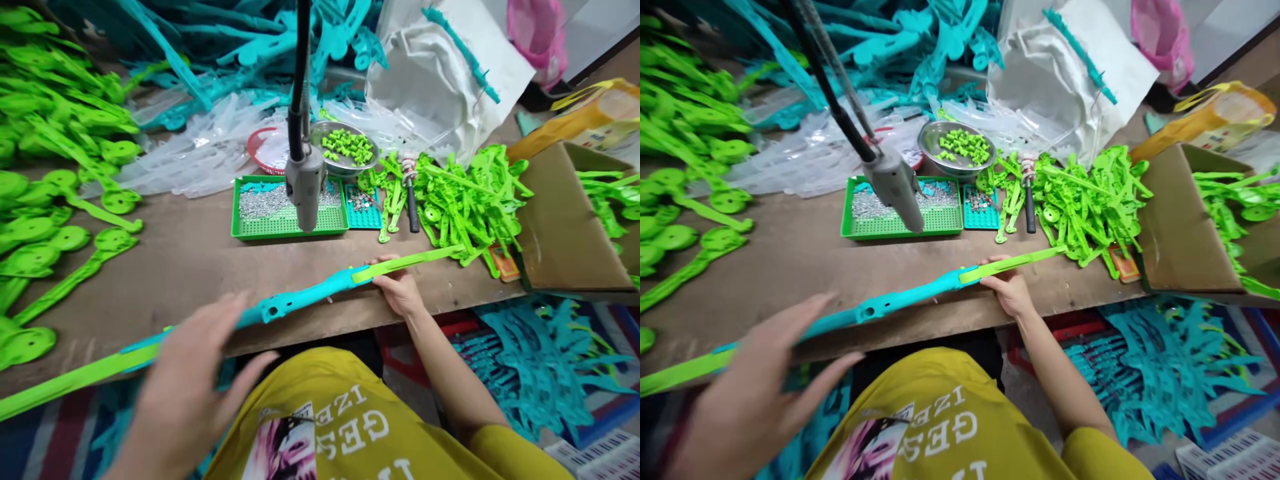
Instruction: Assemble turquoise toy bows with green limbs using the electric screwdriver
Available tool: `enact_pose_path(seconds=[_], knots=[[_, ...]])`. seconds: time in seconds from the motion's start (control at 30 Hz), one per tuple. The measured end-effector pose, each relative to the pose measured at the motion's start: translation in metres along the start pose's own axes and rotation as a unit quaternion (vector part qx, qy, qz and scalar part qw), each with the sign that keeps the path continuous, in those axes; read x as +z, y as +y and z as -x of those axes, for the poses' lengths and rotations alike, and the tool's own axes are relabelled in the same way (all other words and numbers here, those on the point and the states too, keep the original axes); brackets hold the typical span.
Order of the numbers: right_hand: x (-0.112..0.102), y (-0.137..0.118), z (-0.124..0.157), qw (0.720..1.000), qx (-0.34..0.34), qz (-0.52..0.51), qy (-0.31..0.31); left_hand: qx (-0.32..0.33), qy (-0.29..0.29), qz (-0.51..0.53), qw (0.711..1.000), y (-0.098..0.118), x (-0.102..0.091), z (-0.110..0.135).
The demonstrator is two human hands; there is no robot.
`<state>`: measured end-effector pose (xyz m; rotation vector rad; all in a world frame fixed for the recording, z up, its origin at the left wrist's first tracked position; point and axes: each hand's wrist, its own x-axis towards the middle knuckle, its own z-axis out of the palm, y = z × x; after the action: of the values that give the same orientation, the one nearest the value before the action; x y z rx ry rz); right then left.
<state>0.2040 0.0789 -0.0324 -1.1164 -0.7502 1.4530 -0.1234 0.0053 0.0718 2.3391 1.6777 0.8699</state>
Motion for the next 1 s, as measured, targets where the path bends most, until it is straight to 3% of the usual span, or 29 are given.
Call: enact_pose_path(seconds=[0.07, 0.13, 0.2, 0.3, 0.47, 0.6, 0.7, 0.83, 0.9, 1.0], knots=[[0.005, 0.009, 0.005, 1.0, -0.006, 0.008, -0.016, 0.095, -0.01, -0.008, 0.995, 0.034, 0.031, -0.018], [0.01, 0.018, 0.011, 0.999, -0.016, 0.024, -0.038, 0.118, -0.021, -0.036, 0.992, 0.06, 0.061, -0.033], [0.013, 0.025, 0.014, 0.996, -0.027, 0.045, -0.066, 0.098, -0.066, -0.09, 0.989, 0.072, 0.084, -0.044], [0.012, 0.026, 0.013, 0.989, -0.052, 0.081, -0.113, 0.091, -0.123, -0.144, 0.978, 0.073, 0.099, -0.049], [0.009, 0.014, 0.007, 0.976, -0.081, 0.116, -0.167, 0.111, -0.124, -0.166, 0.972, 0.07, 0.097, -0.047], [0.014, 0.007, 0.006, 0.972, -0.113, 0.13, -0.163, 0.112, -0.107, -0.147, 0.977, 0.073, 0.102, -0.047], [0.014, 0.006, 0.006, 0.971, -0.096, 0.158, -0.154, 0.109, -0.115, -0.141, 0.977, 0.073, 0.1, -0.047], [0.008, 0.009, 0.01, 0.975, -0.06, 0.144, -0.16, 0.047, -0.139, -0.179, 0.973, 0.063, 0.076, -0.036], [0.006, 0.01, 0.014, 0.978, -0.073, 0.118, -0.158, 0.006, -0.136, -0.205, 0.969, 0.053, 0.057, -0.022], [0.016, 0.012, 0.02, 0.969, -0.097, 0.123, -0.19, 0.002, -0.117, -0.218, 0.969, 0.039, 0.029, 0.008]])
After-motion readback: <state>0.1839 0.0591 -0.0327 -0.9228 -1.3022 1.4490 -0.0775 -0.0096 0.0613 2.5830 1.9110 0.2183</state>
